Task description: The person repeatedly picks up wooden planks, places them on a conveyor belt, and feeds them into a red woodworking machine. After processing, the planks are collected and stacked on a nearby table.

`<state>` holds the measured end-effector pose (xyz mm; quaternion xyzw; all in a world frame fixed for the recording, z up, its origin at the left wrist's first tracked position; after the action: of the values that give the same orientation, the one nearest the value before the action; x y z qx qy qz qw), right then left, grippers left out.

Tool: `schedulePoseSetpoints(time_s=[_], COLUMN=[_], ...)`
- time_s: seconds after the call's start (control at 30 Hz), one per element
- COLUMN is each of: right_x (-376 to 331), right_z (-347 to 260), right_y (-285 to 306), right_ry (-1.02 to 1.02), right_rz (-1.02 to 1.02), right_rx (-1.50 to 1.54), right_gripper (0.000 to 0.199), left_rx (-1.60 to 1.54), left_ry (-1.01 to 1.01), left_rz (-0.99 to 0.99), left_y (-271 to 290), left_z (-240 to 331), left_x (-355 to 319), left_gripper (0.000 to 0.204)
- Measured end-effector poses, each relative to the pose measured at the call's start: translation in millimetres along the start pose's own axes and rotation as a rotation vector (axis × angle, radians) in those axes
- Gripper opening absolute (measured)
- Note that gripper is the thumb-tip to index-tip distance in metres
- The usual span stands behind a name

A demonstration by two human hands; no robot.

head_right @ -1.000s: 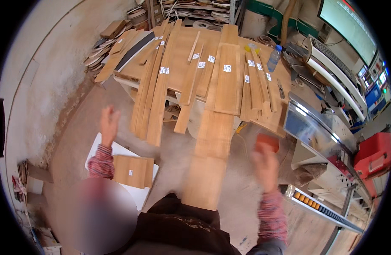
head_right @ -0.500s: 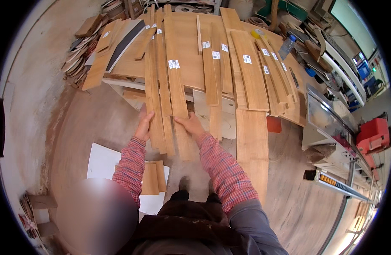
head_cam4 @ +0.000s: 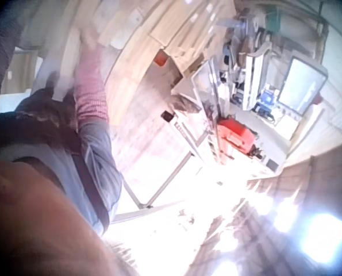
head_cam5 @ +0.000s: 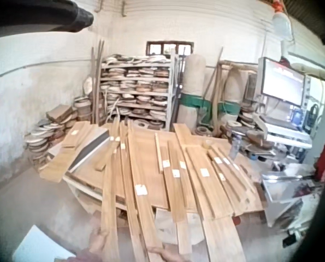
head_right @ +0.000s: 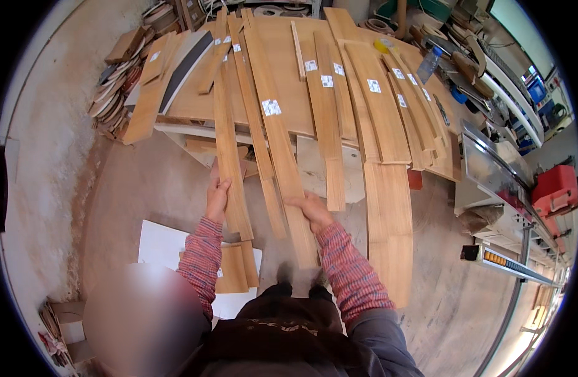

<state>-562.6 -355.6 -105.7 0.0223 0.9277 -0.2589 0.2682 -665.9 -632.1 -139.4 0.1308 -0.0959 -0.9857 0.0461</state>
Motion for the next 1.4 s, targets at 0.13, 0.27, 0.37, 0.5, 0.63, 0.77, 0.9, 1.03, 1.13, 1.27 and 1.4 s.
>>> schedulePoseSetpoints(time_s=[0.13, 0.27, 0.37, 0.5, 0.63, 0.77, 0.9, 1.03, 1.13, 1.27, 1.4], right_x=[-49.1, -126.0, -208.2, -308.3, -404.7, -455.7, -522.1, -591.1, -667.0, -775.6, -869.4], right_z=[-0.1, 2.1, -8.7, -2.1, 36.8, 77.5, 124.0, 137.8, 113.8, 77.6, 97.1], right_y=[2.1, 8.4, 10.7, 16.6, 24.2, 32.3, 48.7, 89.9, 103.1, 101.6, 107.9], right_ry=[-0.002, -0.051, -0.135, -0.134, -0.112, -0.066, 0.013, 0.086, 0.023, 0.16, 0.293], right_rz=[-0.029, -0.032, -0.008, -0.023, -0.017, -0.11, -0.067, 0.129, 0.365, 0.885, 1.453], right_rx=[0.055, 0.036, 0.085, 0.037, 0.04, 0.023, 0.123, -0.146, -0.45, -0.961, -1.359], right_gripper=[0.035, 0.045, 0.047, 0.053, 0.06, 0.066, 0.062, 0.059, 0.062, 0.072, 0.069], left_rx=[0.224, 0.063, -0.233, -0.611, -0.587, -0.665, -0.718, -0.688, -0.664, -0.689, -0.71], left_ry=[-0.414, -0.551, -0.287, 0.29, 0.055, 0.105, 0.115, -0.103, -0.147, -0.085, -0.161], left_rz=[0.186, -0.016, -0.165, -0.528, -0.696, -0.711, -1.063, -1.046, -1.042, -1.073, -1.249], left_y=[-0.5, -43.7, -93.5, -179.9, -211.1, -209.4, -239.7, -253.7, -273.3, -316.4, -374.7], left_z=[89.9, 154.9, 146.2, 105.6, 159.4, 133.7, 135.6, 219.0, 250.4, 258.0, 242.4], left_x=[-44.2, -89.0, -75.4, -30.5, -76.4, -79.7, -136.1, -282.1, -338.3, -426.4, -545.2], left_gripper=[0.045, 0.05, 0.049, 0.058, 0.075, 0.068, 0.054, 0.049, 0.049, 0.048, 0.048])
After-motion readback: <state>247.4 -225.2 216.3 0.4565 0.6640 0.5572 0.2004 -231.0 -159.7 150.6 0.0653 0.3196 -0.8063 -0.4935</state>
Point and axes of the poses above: each hand's wrist, its own x-axis towards the middle knuckle, its own y-axis out of the back of the hand, z = x × y, the point moved 9 cm from there along x, towards the middle knuckle, and after that the axes turned 9 degrees about x, right-handed, at the moved point
